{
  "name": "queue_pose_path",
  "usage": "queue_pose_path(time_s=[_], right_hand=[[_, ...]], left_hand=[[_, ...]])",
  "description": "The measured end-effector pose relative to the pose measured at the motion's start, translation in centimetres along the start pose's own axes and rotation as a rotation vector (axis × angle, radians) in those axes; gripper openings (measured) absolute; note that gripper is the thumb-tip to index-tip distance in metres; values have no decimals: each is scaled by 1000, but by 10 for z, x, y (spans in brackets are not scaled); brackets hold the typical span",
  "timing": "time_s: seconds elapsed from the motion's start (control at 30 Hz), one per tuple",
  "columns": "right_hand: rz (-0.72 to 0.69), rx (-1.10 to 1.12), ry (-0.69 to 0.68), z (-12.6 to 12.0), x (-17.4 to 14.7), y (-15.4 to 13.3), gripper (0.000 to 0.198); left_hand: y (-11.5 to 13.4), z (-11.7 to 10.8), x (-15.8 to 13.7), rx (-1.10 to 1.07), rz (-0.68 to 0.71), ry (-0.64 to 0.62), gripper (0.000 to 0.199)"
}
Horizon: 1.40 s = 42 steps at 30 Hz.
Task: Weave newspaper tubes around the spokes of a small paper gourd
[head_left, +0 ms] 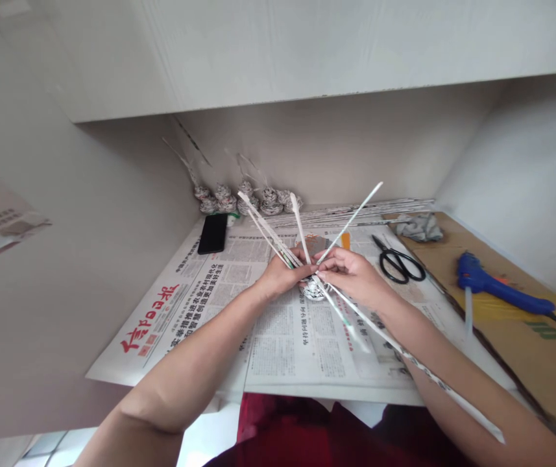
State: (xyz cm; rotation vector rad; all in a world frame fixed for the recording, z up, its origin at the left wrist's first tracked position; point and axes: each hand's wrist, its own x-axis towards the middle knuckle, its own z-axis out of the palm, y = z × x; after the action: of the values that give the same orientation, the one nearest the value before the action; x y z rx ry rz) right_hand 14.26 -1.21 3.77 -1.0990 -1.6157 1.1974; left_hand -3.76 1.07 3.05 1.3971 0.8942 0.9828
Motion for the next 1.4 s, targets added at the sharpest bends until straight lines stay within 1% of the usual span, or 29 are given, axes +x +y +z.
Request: queue_pose_path(time_s=[0.1,0.2,0.27,0.33,0.43,0.5,0.53,0.6,0.7,0.8,1.03,1.13,1.2,1.27,1.33,1.4], right_hand=[[-34,-12,39,6,0,3,33],[-62,-86,115,14,-2,4,32],[-79,-134,161,17,-3,4,31],[-80,-153,193,18,-4,1,33],[-46,-155,201,16,-5,-2,35],[-41,-155,190,15,-4,-3,36],[-46,-154,184,14,-3,-3,36],[-56,-147,171,14,-3,-2,36],[-73,-152,164,14,-2,-1,32],[-90,-152,164,15,-3,-1,28],[-110,-135,175,18,-4,-2,16],[-118,-159,160,17,-4,1,14],[-111,-162,149,16,-4,2,12],[-100,-159,150,16,-4,1,13],[-91,-166,153,16,-4,0,13],[-91,-178,154,16,-4,0,11]], left_hand=[[0,1,0,-23,-25,33,35],[0,3,1,-69,-77,74,37],[1,1,1,-70,-65,65,38],[3,-4,1,-63,-29,-17,37],[10,-19,1,-38,31,-232,42],[13,-31,1,15,60,-345,49],[14,-36,1,45,49,-398,49],[13,-42,3,82,43,-433,49],[9,-43,6,56,49,-417,43],[7,-40,7,-31,8,-410,36],[14,-42,2,-65,-52,-424,28],[14,-42,1,-122,-39,-427,24],[13,-40,1,-82,6,-412,21],[13,-38,2,17,47,-379,18],[14,-36,1,88,48,-349,17],[17,-35,0,88,11,-345,24]])
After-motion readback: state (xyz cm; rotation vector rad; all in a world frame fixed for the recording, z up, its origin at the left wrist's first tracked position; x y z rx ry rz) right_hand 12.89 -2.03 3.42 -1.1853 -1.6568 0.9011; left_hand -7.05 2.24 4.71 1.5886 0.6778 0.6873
